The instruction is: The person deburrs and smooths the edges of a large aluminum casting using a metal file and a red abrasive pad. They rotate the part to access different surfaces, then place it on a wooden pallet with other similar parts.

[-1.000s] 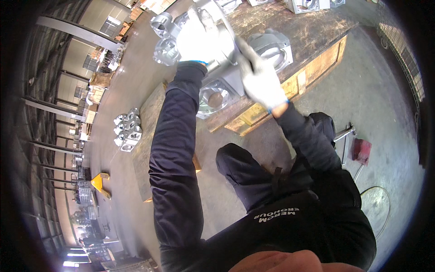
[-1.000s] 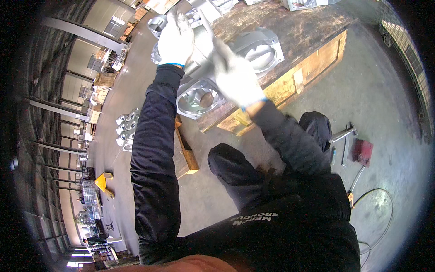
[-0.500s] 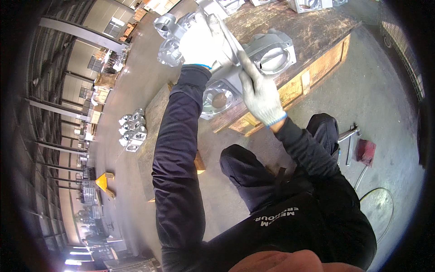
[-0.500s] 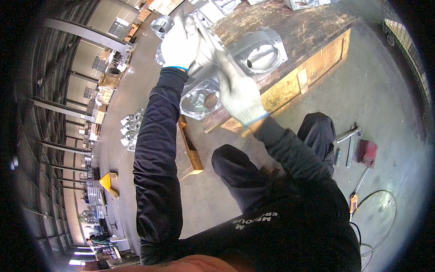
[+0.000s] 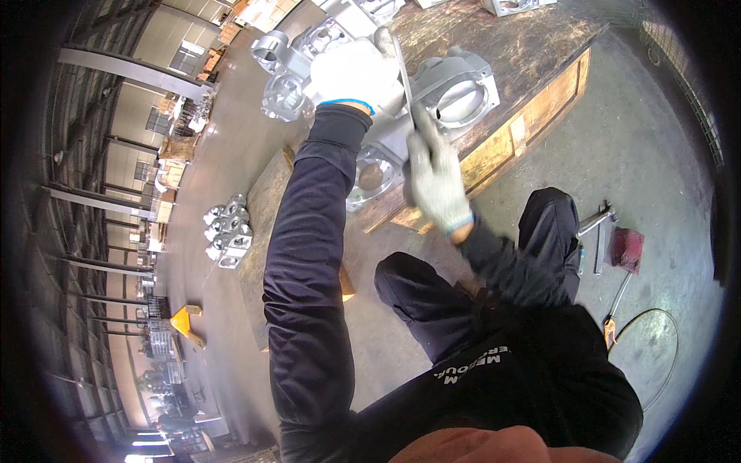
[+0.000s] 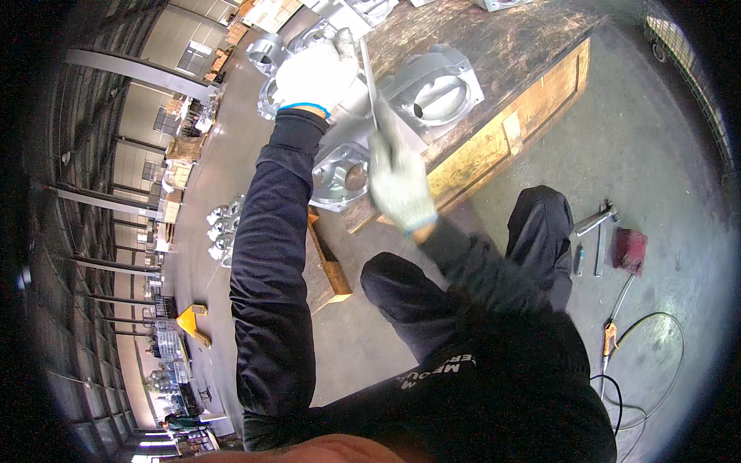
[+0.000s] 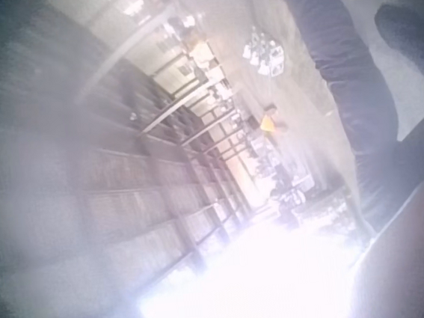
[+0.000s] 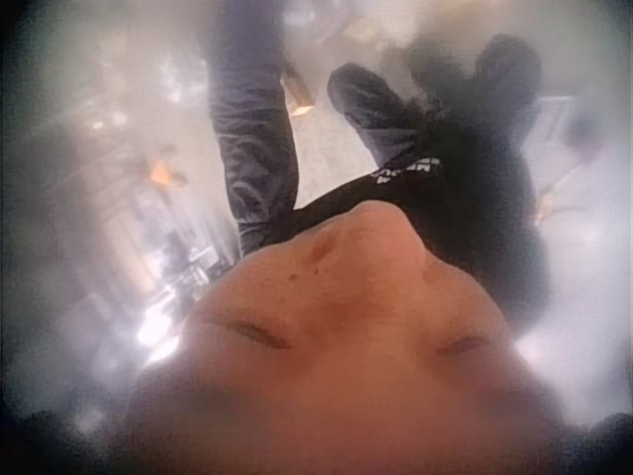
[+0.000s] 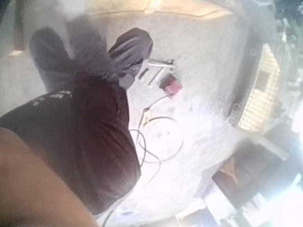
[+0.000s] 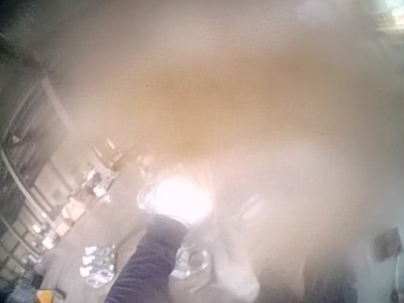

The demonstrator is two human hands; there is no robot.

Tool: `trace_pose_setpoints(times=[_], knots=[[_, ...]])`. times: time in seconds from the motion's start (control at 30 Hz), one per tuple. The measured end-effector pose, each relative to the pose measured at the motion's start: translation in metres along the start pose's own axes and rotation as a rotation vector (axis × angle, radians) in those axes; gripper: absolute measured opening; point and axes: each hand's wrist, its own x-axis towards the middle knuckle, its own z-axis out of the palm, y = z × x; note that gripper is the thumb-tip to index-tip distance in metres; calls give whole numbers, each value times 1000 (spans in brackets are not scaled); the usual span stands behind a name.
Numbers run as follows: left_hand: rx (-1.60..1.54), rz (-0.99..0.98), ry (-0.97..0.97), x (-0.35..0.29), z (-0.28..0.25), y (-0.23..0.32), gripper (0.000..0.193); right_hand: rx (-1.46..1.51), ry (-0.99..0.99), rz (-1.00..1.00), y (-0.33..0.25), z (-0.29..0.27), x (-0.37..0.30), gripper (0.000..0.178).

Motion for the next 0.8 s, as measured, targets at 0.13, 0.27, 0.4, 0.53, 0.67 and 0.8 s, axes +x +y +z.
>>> trace_pose_setpoints(times=[0.13,0.27,0.4,0.53,0.67,0.8], knots=[[-86,-139,-117,12,-5,12,58,208,-11,111,-3,1,-21,53],[-69,-96,-104,14,-1,9,62,526,-111,387,-10,-3,-29,55],[-67,-72,-61,11,6,5,59,264,-100,226,-9,-7,-11,57],[-55,3,74,6,14,0,58,140,-56,48,-4,-5,2,58],[-43,35,161,7,28,-7,56,299,-150,364,-3,0,-17,58],[-50,86,86,10,35,-15,52,224,-15,156,-3,4,-34,56]])
